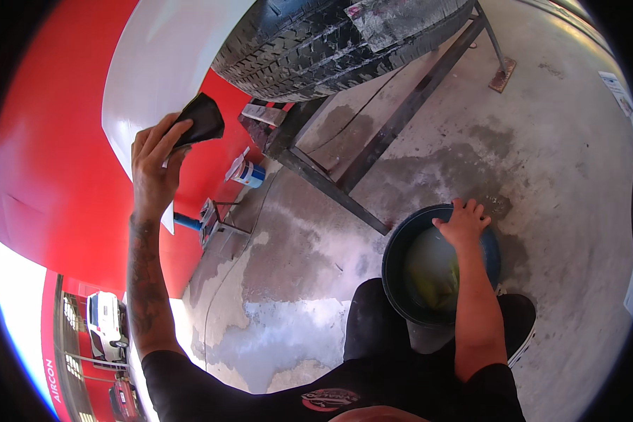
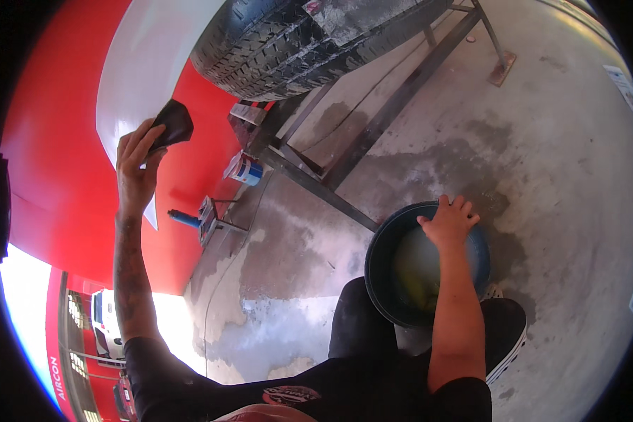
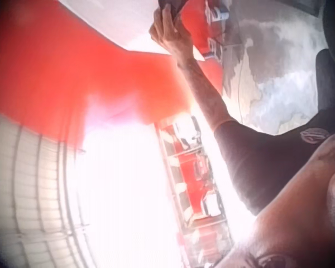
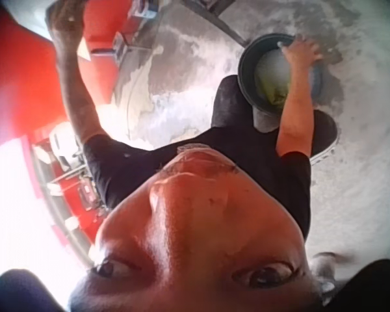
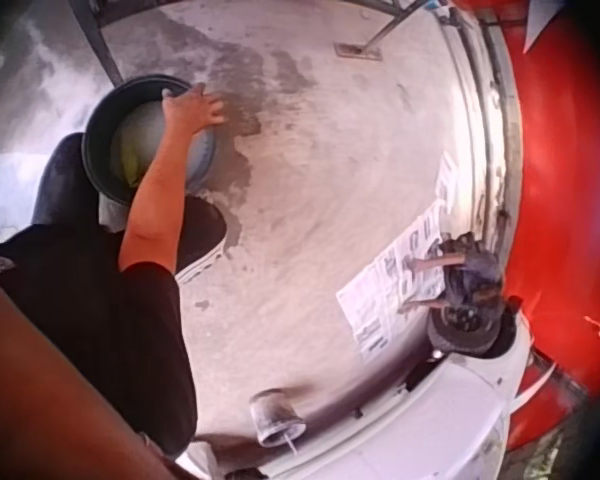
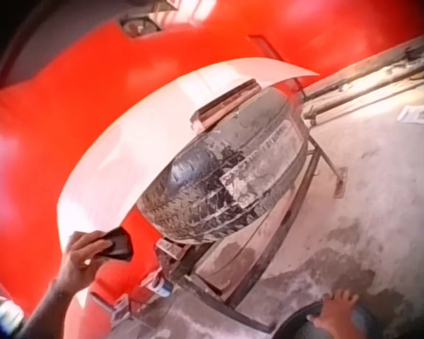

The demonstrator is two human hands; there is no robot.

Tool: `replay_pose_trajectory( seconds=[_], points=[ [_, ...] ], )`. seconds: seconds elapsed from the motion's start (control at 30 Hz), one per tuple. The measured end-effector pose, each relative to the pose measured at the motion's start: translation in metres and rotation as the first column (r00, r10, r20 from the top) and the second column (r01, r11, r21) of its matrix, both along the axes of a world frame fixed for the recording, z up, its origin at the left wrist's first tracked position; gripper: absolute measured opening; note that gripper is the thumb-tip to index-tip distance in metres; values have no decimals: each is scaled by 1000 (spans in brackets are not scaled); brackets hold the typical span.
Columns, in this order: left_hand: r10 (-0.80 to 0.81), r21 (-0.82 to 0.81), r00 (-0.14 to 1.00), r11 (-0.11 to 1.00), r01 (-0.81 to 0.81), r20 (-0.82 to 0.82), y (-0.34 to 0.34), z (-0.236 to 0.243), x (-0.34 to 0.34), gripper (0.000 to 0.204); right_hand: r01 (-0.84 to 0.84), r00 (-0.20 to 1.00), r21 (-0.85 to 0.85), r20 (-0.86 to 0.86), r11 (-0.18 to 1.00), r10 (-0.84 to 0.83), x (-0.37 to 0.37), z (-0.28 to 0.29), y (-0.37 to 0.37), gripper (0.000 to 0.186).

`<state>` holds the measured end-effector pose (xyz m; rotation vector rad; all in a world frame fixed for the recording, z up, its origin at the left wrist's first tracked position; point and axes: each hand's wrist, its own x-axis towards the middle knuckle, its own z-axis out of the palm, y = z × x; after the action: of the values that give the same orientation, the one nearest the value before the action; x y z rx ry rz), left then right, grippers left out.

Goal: The person wet sands a car panel with a sanding block, washes and wipes the panel using a cloth dipped in a bucket of water, and feels the surface by hand.

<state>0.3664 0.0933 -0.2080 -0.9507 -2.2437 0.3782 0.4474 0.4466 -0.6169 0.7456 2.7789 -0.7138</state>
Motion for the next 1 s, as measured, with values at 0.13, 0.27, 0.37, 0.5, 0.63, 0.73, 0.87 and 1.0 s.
replay_pose_trajectory(
  seconds=[0.13,0.27,0.37,0.5,0.63,0.73,0.87,1.0],
  points=[
    [-158,-29,981,987,156,-114,102,54,-88,46,17,1000,-3,-10,1000,-17,1,-4,-1,69],
    [-87,49,969,994,101,-229,128,72,-123,38,32,998,4,-63,999,-31,3,-8,-1,67],
    [-224,-71,962,974,215,-157,76,45,-83,44,28,997,-10,-77,1000,-29,3,-8,-1,67],
    [-107,-80,991,992,100,-78,3,3,-6,44,23,999,-26,-36,999,-24,-1,-5,1,67],
    [-39,-10,996,999,38,-75,34,18,-36,41,7,1000,1,-29,1000,-7,-1,-5,0,67],
    [-71,38,988,996,77,-138,105,51,-101,41,9,1000,5,-4,1000,-9,-2,-5,0,68],
    [-147,80,977,984,161,-156,137,63,-130,37,23,999,12,35,1000,-24,-4,-2,-3,65],
    [-307,-2,945,951,309,-110,59,34,-77,39,30,999,29,40,999,-32,-4,0,-8,64]
  ],
)
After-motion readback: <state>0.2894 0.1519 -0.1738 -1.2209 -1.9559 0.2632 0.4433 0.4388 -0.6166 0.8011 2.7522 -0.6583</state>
